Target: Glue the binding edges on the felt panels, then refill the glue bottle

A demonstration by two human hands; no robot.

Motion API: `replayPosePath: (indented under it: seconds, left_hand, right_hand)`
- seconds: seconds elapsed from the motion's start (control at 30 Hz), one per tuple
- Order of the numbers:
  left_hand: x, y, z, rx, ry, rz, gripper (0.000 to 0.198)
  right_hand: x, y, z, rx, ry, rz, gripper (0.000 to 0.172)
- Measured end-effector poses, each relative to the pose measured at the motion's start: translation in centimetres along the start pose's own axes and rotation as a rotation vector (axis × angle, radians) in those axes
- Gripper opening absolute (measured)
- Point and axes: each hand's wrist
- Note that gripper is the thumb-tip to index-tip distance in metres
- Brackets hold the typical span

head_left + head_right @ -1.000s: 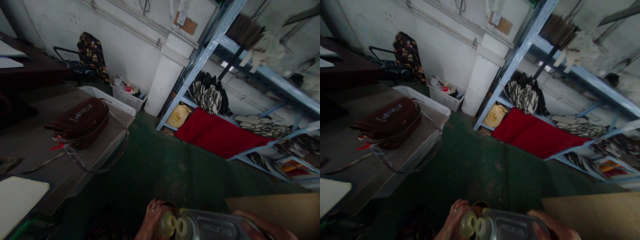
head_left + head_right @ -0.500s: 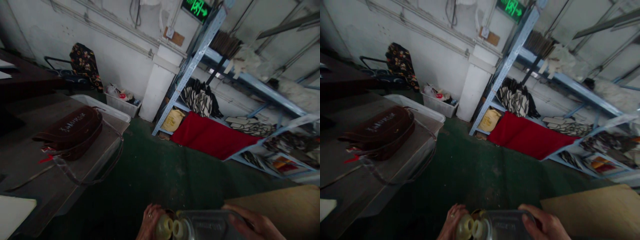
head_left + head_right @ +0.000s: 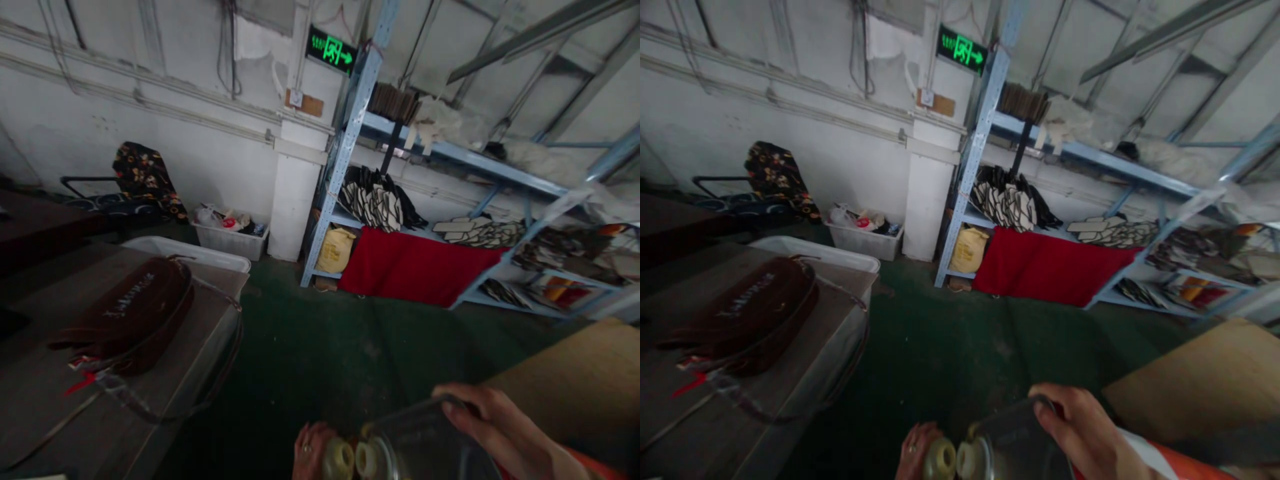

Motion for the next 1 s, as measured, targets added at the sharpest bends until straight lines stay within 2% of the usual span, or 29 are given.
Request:
replayPosePath:
  seconds: [0.07,0.13,0.27,0.47,0.67,0.87,1.0]
  left_hand:
    - [0.4,-0.1,0.4,0.022,-0.009,-0.024,0.078]
    - [0.6,-0.1,0.7,0.02,0.003,-0.032,0.086]
    - [0.7,-0.1,0.6,0.021,0.012,-0.067,0.087]
    - [0.4,0.6,0.2,0.041,-0.031,-0.023,0.088]
    - [0.5,0.8,0.4,0.093,-0.122,0.06,0.087]
    - [1.3,0.3,-0.6,0.139,-0.082,0.111,0.085]
    - [1.3,0.4,-0.7,0.104,-0.061,0.063,0.083]
  right_hand:
    - [0.2,-0.2,0.2,0.01,0.0,0.004,0.041]
    - [0.4,-0.2,0.2,-0.006,-0.027,0.002,0.037]
    - [0.5,-0.1,0.1,-0.037,-0.044,0.019,0.036]
    - [0.3,-0.3,0.2,-0.036,-0.14,0.008,0.043]
    - [0.5,-0.9,0.4,-0.071,-0.108,0.004,0.039]
    - [0.4,-0.6,0.2,-0.039,-0.054,0.033,0.037]
    - [0.2,-0.2,0.0,-0.005,-0.059,0.063,0.038]
Point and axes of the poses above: each hand's wrist, its own x-axis away from the middle knuckle, its own z-axis out of the back of the hand, y = z × x, and after that the axes turned 13 degrees about y, right-handed
